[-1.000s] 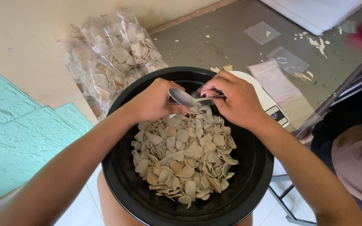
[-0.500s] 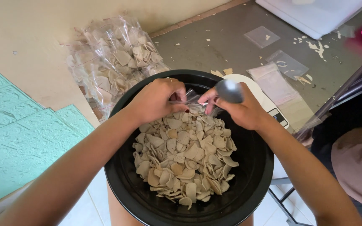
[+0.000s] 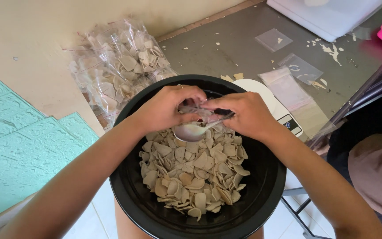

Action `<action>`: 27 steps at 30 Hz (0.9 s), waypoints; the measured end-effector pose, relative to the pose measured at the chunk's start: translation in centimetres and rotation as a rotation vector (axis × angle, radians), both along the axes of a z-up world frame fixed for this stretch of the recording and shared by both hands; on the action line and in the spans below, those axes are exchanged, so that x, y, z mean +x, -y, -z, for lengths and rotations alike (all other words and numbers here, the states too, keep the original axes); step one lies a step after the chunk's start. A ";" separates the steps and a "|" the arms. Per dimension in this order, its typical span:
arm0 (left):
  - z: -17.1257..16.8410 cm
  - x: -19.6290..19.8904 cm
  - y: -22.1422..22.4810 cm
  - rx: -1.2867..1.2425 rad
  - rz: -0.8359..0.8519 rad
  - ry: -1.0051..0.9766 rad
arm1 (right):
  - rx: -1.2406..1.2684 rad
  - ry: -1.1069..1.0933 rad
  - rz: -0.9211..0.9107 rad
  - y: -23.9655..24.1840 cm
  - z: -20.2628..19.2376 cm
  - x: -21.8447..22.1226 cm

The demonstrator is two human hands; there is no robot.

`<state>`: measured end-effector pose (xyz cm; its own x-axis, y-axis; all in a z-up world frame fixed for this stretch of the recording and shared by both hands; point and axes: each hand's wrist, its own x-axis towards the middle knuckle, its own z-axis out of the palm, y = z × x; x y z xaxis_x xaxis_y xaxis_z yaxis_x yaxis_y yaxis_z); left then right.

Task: Manually filling small plastic bags with dried food chips from a large bowl and weighing them on a digital scale.

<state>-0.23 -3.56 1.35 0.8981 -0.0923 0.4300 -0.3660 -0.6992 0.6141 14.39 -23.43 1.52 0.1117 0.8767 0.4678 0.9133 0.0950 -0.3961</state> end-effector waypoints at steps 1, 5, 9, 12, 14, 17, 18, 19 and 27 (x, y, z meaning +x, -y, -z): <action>-0.1 -0.2 0.0 0.001 0.000 0.000 | 0.001 0.000 0.000 0.1 0.0 0.0; 0.5 -0.1 -0.2 0.001 -0.054 0.058 | 0.088 0.089 0.052 0.3 -0.6 -0.1; -0.5 -0.9 -0.5 -0.023 -0.106 0.103 | 0.157 0.060 0.103 0.4 -0.9 0.0; -0.3 -0.3 -1.1 -0.006 -0.094 0.306 | 0.210 0.124 0.189 0.0 -0.3 0.1; 0.3 0.0 -1.9 -0.032 -0.090 0.342 | 0.218 0.096 0.195 0.1 -0.2 0.4; -0.1 -0.3 -2.1 -0.068 -0.105 0.377 | 0.236 0.045 0.194 0.1 0.0 0.7; -0.4 -0.5 -2.0 -0.079 -0.127 0.377 | 0.244 0.023 0.184 0.1 0.1 0.8; -0.3 -0.4 -2.2 -0.080 -0.126 0.375 | 0.243 0.022 0.185 0.1 0.2 0.9; -0.1 -0.6 -3.2 -0.154 -0.156 0.262 | 0.200 0.017 0.139 0.0 -0.3 1.1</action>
